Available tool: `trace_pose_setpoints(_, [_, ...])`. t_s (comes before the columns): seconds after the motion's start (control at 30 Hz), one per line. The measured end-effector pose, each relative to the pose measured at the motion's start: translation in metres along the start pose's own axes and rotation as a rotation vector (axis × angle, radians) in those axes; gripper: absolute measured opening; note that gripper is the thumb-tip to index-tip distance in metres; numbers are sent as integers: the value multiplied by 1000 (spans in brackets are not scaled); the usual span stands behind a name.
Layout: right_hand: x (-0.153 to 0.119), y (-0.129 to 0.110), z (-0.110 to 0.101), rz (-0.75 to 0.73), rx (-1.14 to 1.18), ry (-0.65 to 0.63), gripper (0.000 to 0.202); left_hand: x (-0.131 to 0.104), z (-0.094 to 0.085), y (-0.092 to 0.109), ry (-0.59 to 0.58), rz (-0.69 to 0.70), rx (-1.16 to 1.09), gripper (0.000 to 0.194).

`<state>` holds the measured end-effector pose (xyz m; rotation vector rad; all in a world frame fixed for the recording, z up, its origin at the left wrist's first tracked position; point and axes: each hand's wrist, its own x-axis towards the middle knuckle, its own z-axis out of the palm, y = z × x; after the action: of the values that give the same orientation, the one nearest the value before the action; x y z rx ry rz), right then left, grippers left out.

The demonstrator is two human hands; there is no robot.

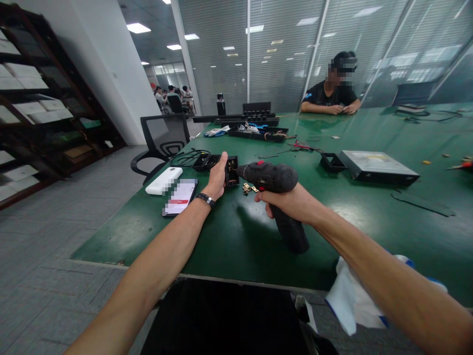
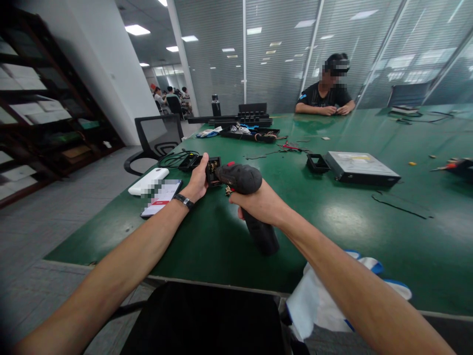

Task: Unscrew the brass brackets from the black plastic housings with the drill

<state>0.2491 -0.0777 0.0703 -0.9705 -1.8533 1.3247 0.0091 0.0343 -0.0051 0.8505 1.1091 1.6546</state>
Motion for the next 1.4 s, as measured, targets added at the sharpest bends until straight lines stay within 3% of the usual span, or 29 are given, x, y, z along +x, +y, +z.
trace_pose_setpoints(0.13, [3,3,-1,79,79,25,3,-1,0,1,0,-5,-25,53])
trace_pose_setpoints(0.33, [7,8,-4,130,124,37,7,-4,0,5,25,-37,-72,51])
trace_pose_setpoints(0.7, [-2,-6,3,48,39,1,5,-3,4,3,37,12,-43,48])
trace_pose_setpoints(1.07, [3,3,-2,130,105,17,3,-7,2,7,50,-30,-91,49])
trace_pose_setpoints(1.4, [-1,-6,1,37,3,-13,4,-5,4,5,56,-5,-35,51])
